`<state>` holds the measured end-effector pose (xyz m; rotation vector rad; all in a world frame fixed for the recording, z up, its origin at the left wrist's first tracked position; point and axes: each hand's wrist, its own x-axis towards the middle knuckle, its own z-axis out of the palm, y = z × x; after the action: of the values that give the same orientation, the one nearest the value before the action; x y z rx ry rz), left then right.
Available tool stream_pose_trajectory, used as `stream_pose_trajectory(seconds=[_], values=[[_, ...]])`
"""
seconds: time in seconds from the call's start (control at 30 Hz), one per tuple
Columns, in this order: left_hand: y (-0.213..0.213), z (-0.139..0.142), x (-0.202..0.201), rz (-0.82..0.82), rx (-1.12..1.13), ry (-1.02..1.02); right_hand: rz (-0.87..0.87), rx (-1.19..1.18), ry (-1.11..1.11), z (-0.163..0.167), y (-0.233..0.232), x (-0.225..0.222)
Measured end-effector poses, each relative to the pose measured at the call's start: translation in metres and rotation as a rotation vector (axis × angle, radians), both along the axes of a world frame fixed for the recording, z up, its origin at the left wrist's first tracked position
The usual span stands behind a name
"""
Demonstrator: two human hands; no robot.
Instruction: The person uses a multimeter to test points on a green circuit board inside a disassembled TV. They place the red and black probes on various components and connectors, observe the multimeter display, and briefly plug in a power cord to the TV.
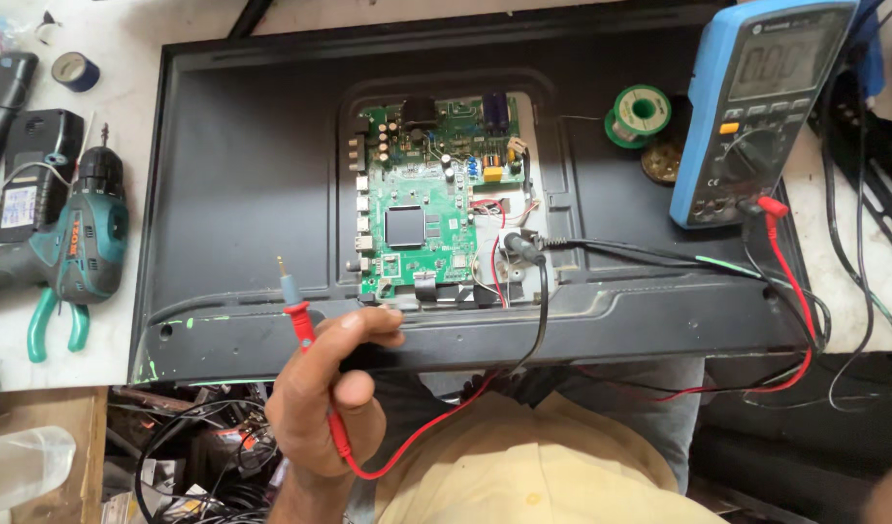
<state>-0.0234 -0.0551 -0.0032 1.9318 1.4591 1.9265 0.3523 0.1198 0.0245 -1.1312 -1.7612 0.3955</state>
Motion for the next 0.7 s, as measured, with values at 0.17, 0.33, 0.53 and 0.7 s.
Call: stream_pose_trajectory(seconds=[0.17, 0.33, 0.53, 0.7], values=[[-0.003, 0.013, 0.005, 0.111, -0.017, 0.154, 0.139, -0.026, -0.032, -0.001, -0.059, -0.017], [-0.015, 0.014, 0.009, 0.149, -0.142, 0.274, 0.264, 0.053, -0.026, -0.004, -0.077, -0.048], [-0.021, -0.001, 0.014, 0.183, -0.216, 0.488, 0.233, 0.144, -0.174, -0.008, -0.07, -0.066], [-0.021, -0.012, 0.018, 0.218, -0.27, 0.542, 0.225, 0.157, -0.193, -0.001, -0.069, -0.071]])
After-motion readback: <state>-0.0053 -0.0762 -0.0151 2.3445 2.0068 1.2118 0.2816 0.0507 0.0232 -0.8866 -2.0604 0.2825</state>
